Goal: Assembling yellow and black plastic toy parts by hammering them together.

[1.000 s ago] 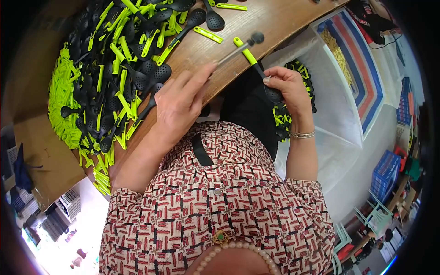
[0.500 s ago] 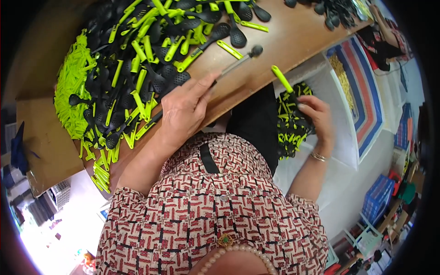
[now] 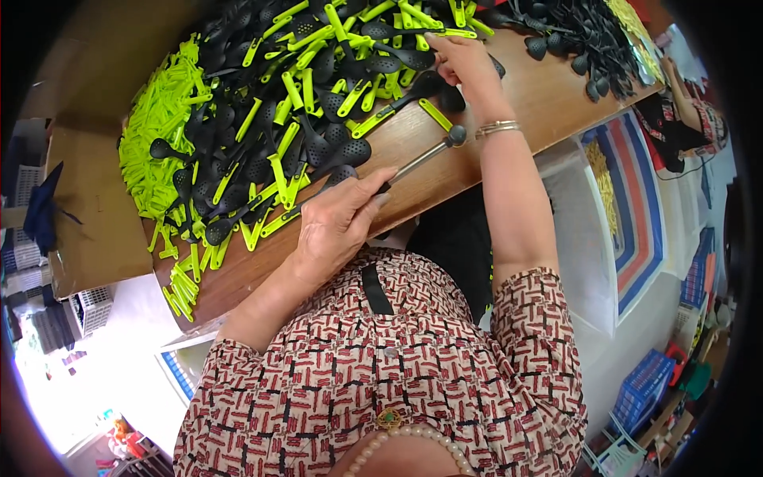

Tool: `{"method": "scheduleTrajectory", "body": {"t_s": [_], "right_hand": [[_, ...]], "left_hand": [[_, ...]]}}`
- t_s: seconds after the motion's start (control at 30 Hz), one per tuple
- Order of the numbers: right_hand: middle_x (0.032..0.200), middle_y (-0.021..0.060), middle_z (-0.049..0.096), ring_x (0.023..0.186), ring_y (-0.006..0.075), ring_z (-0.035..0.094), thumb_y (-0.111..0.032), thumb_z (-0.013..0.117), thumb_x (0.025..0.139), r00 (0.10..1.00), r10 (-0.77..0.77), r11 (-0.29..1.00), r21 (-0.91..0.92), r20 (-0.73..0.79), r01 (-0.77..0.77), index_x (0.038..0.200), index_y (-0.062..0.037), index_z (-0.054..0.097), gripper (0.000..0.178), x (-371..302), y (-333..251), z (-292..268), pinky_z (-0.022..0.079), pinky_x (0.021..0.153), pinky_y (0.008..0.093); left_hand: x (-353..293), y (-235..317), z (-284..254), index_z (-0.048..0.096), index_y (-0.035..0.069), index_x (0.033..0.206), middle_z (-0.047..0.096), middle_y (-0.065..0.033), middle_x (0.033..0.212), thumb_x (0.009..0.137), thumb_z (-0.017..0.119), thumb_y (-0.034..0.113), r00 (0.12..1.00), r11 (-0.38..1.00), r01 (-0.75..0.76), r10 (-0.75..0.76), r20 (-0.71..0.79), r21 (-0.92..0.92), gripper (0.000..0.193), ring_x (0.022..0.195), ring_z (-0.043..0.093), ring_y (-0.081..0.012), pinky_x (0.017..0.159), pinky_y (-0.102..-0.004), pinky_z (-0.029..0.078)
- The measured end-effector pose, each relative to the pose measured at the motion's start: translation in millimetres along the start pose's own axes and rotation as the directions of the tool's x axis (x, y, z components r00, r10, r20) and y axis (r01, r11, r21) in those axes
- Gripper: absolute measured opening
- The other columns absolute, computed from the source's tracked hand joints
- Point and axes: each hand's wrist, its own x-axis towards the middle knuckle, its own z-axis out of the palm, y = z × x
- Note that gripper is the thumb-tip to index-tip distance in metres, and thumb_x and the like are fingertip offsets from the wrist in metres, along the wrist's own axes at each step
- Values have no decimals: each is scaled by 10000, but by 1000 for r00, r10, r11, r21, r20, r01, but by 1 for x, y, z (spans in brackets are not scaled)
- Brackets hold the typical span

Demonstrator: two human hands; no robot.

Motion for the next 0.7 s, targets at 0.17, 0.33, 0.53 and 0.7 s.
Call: {"method": "scheduleTrajectory", "body": {"t_s": [0.17,0.33,0.53,0.7], "right_hand": [[607,29,591,476,107,456,-258,799,846,964,-49,968,227,-263,111,687,-26,655,316,30,9,29,343,457,277],[711,102,630,574,264,580,-175,713,859,923,24,932,344,-384,119,885,-84,680,100,79,42,-37,427,515,362],[819,119,680,722,244,707,-205,560,1016,914,-230,806,461,-335,371,960,3,611,221,-20,-1,-53,561,681,348],[803,77,645,586,158,614,-227,515,1051,981,87,949,315,-172,-29,1183,16,627,299,-100,25,-89,526,550,297]], "left_hand": [[-12,-8,-7,681,73,1264,705,-170,955,902,684,0,998,998,58,-59,-25,-29,369,820,691,-272,767,-321,535],[-5,0,-6,685,97,1270,700,-129,904,888,697,3,998,997,29,-33,52,71,394,787,682,-263,747,-331,534],[-23,-22,-18,720,250,1229,656,-32,891,815,741,55,993,854,-114,112,36,508,458,725,617,-261,658,-378,492],[2,-14,-19,707,146,1181,636,-56,1040,829,753,166,987,812,-158,154,56,562,356,929,603,-274,809,-408,456]]}}
